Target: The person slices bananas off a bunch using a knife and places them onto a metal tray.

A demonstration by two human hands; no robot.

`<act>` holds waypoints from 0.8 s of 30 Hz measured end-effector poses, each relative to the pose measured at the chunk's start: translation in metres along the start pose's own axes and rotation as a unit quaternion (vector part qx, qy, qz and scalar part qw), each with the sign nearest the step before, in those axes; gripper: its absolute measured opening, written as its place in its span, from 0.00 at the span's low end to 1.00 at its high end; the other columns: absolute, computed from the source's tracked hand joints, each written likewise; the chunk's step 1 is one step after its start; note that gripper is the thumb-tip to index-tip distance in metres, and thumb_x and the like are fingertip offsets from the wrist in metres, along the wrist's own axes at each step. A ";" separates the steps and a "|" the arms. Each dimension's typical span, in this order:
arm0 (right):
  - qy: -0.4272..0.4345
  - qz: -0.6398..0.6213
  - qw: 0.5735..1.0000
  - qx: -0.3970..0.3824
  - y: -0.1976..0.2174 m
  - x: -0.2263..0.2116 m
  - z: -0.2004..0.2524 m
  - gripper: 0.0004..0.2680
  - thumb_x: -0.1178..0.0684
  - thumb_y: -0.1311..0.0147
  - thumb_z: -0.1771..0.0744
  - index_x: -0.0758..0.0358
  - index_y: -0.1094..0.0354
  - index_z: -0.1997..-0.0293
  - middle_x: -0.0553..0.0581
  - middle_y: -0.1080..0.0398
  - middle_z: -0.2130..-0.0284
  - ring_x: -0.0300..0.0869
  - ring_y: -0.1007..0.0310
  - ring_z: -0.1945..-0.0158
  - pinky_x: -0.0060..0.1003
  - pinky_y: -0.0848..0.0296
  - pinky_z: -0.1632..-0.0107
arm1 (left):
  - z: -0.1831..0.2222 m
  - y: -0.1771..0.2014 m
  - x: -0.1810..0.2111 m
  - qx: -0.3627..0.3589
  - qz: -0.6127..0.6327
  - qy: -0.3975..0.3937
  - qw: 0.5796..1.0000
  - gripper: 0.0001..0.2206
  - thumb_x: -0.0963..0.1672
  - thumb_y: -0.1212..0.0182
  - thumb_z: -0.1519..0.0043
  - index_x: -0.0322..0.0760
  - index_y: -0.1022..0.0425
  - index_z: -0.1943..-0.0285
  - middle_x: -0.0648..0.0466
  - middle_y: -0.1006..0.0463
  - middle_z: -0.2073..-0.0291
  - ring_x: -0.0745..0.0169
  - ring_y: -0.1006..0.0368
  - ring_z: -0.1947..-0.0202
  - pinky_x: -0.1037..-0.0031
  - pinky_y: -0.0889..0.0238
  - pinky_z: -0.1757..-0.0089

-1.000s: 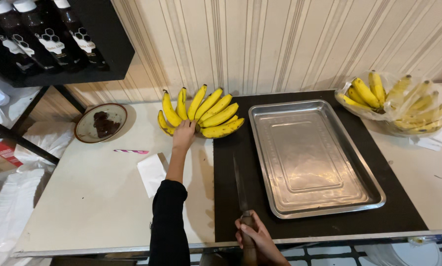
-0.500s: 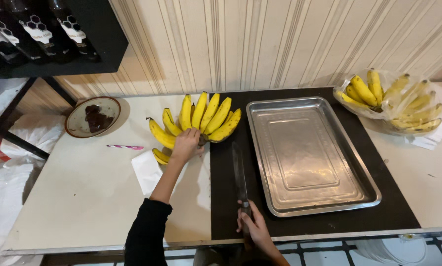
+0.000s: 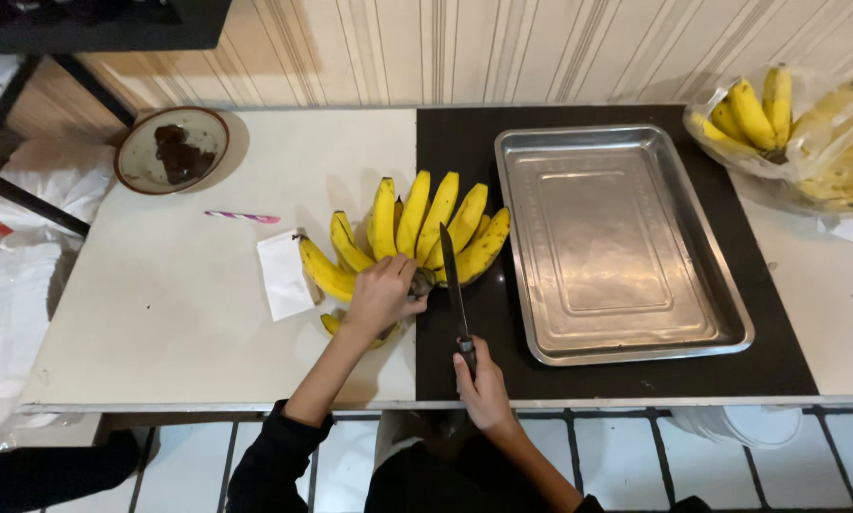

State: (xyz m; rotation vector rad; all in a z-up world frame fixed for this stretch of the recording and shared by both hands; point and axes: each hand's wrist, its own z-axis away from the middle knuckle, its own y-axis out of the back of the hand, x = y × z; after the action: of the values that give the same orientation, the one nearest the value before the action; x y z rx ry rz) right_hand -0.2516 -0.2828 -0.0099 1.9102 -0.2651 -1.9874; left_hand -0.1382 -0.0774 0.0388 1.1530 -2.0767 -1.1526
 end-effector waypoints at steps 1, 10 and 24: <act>-0.006 0.001 1.000 -0.002 -0.001 0.002 0.005 0.11 0.46 0.59 0.32 0.56 0.40 0.46 0.50 0.34 0.82 0.39 0.31 0.78 0.33 0.34 0.66 | 0.002 0.000 0.001 -0.004 0.004 0.002 1.000 0.21 0.49 0.27 0.56 0.33 0.25 0.60 0.51 0.26 0.70 0.59 0.29 0.71 0.72 0.35 0.74; -0.002 0.102 0.995 -0.018 -0.008 -0.001 -0.003 0.09 0.46 0.62 0.31 0.57 0.46 0.50 0.60 0.31 0.65 0.57 0.29 0.63 0.43 0.34 0.58 | -0.005 0.004 -0.002 -0.006 -0.020 -0.004 1.000 0.18 0.49 0.28 0.58 0.37 0.28 0.67 0.53 0.29 0.73 0.58 0.30 0.74 0.70 0.37 0.76; 0.003 0.082 0.996 -0.040 -0.007 -0.019 -0.044 0.08 0.51 0.61 0.29 0.65 0.44 0.51 0.59 0.35 0.81 0.47 0.32 0.79 0.38 0.37 0.77 | -0.005 -0.010 -0.016 -0.011 -0.012 -0.008 1.000 0.23 0.51 0.34 0.60 0.34 0.23 0.60 0.53 0.28 0.71 0.57 0.26 0.70 0.72 0.30 0.71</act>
State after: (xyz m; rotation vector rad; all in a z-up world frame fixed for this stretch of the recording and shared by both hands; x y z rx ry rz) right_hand -0.2083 -0.2637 0.0022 1.7852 -0.3257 -1.8572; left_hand -0.1218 -0.0693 0.0327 1.1652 -2.0621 -1.1953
